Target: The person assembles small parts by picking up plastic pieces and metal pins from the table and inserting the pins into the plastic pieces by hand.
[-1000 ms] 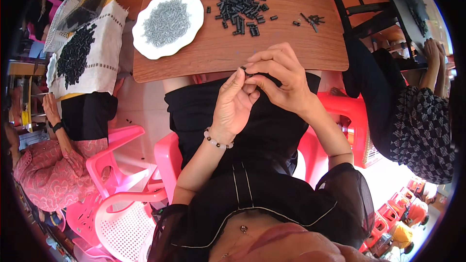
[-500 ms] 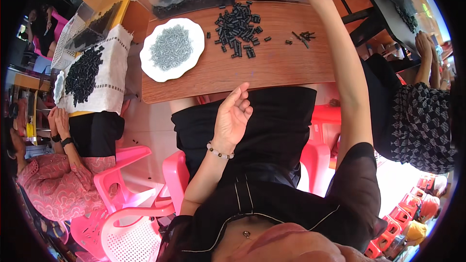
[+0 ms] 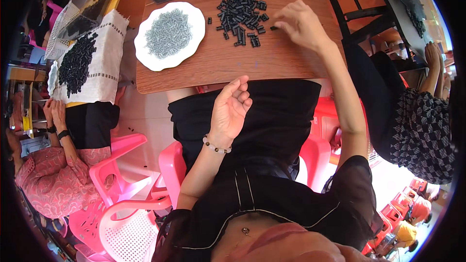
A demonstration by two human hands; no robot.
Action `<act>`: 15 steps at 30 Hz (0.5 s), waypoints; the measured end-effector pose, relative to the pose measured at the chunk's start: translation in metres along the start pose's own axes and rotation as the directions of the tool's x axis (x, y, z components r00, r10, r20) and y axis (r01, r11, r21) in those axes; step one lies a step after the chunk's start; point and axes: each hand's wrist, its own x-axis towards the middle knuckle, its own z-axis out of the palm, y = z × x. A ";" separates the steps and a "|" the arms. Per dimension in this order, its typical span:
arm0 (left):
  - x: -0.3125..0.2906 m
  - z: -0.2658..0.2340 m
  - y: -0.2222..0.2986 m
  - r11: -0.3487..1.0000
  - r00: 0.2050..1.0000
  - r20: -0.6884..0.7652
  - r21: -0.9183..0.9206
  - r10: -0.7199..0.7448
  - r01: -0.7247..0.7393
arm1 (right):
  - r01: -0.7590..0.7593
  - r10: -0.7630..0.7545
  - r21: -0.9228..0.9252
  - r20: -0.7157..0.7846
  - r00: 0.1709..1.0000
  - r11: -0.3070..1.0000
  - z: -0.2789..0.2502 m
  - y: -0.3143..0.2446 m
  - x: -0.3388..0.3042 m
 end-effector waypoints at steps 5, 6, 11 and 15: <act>-0.003 0.007 -0.004 0.995 0.999 0.019 0.090 0.030 -0.032 | -0.058 0.059 -0.020 0.064 0.996 0.998 0.016 -0.006 -0.016; -0.004 0.008 -0.004 0.989 0.998 0.032 0.139 0.047 -0.051 | -0.079 0.079 -0.010 0.048 0.996 0.997 0.017 -0.005 -0.017; -0.006 0.012 0.000 0.959 0.991 0.072 0.254 0.114 -0.128 | -0.092 0.099 0.232 -0.019 0.995 0.968 0.011 -0.039 -0.020; -0.005 0.016 -0.001 0.953 0.985 0.080 0.250 0.155 -0.171 | 0.012 -0.004 0.432 -0.020 1.000 0.902 0.011 -0.090 -0.023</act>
